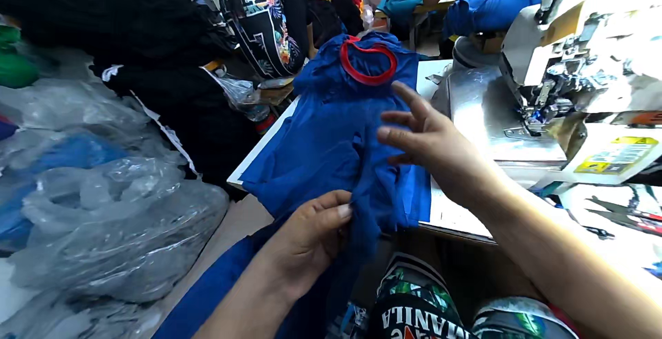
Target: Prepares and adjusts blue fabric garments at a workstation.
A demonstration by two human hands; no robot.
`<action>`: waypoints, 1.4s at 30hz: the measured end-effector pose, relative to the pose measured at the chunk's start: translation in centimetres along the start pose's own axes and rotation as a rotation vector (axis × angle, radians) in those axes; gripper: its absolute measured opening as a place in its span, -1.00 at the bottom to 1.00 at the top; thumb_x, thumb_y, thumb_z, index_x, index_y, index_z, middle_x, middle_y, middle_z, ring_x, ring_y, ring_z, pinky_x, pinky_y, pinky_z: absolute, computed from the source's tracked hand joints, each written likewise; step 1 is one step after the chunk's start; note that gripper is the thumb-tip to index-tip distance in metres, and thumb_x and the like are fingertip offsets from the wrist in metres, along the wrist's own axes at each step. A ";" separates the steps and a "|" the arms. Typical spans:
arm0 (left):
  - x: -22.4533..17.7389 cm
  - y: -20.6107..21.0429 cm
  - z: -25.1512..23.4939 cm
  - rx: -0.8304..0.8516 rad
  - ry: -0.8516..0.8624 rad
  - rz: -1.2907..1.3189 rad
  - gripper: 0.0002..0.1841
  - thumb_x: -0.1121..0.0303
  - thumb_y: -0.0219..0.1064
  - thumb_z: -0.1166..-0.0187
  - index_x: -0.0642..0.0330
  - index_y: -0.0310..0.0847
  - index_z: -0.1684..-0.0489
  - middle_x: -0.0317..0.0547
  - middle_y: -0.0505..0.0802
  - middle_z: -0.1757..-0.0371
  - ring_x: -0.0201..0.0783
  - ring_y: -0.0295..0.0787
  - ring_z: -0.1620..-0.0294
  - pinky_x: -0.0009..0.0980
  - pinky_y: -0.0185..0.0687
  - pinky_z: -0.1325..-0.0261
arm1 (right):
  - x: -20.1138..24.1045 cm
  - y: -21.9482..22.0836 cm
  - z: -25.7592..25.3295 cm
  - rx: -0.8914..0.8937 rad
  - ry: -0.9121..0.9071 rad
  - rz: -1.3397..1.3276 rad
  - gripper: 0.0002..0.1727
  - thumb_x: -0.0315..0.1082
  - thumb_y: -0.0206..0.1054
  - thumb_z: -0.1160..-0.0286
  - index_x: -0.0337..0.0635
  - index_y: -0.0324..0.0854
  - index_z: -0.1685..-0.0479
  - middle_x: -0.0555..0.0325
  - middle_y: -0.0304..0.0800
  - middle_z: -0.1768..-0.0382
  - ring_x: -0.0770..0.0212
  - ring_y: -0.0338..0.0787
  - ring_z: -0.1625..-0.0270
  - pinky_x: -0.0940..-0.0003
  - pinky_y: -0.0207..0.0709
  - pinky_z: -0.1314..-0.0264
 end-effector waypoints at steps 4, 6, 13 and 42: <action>1.5 1.1 -0.9 0.144 0.011 0.079 -0.85 0.16 0.49 -0.42 -0.08 0.87 0.19 -0.30 0.92 0.24 -0.50 0.87 0.17 -0.53 0.79 0.05 | 1.2 1.7 3.4 -0.122 0.194 0.245 -0.68 -0.42 0.35 -0.60 -0.11 0.75 -0.30 0.14 0.81 -0.09 0.37 0.81 0.10 0.39 0.70 0.00; 1.4 1.2 -1.0 0.180 0.033 0.142 -0.84 0.18 0.47 -0.43 -0.06 0.89 0.17 -0.29 0.93 0.20 -0.48 0.88 0.13 -0.51 0.80 0.02 | 0.2 1.3 4.9 -0.212 0.103 0.285 -0.72 -0.40 0.32 -0.63 -0.16 0.73 -0.24 0.15 0.79 0.07 0.39 0.77 0.19 0.44 0.67 0.13; 1.1 0.7 -0.3 0.257 0.075 0.055 -0.81 0.11 0.44 -0.48 -0.09 0.86 0.12 -0.38 0.91 0.23 -0.57 0.85 0.16 -0.62 0.75 0.06 | -1.5 2.5 6.1 -0.103 -0.125 0.444 -0.56 -0.56 0.41 -0.38 -0.14 0.76 -0.30 -0.11 0.65 -0.37 0.25 0.76 0.09 0.39 0.68 0.14; 1.8 -0.1 2.1 -0.225 0.313 -0.571 -0.90 0.10 0.60 -0.30 -0.20 0.89 0.41 -0.50 0.87 0.46 -0.67 0.76 0.44 -0.72 0.69 0.32 | -0.1 3.1 8.0 -0.236 -0.038 0.230 -0.85 -0.33 0.21 -0.70 -0.20 0.63 0.05 0.24 0.68 0.36 0.50 0.61 0.49 0.61 0.51 0.50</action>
Point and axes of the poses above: each hand's wrist, its own z-axis away from the middle knuckle, its own y-axis out of the palm, x = y × z, the point moved 2 cm from there along -z, towards the middle knuckle
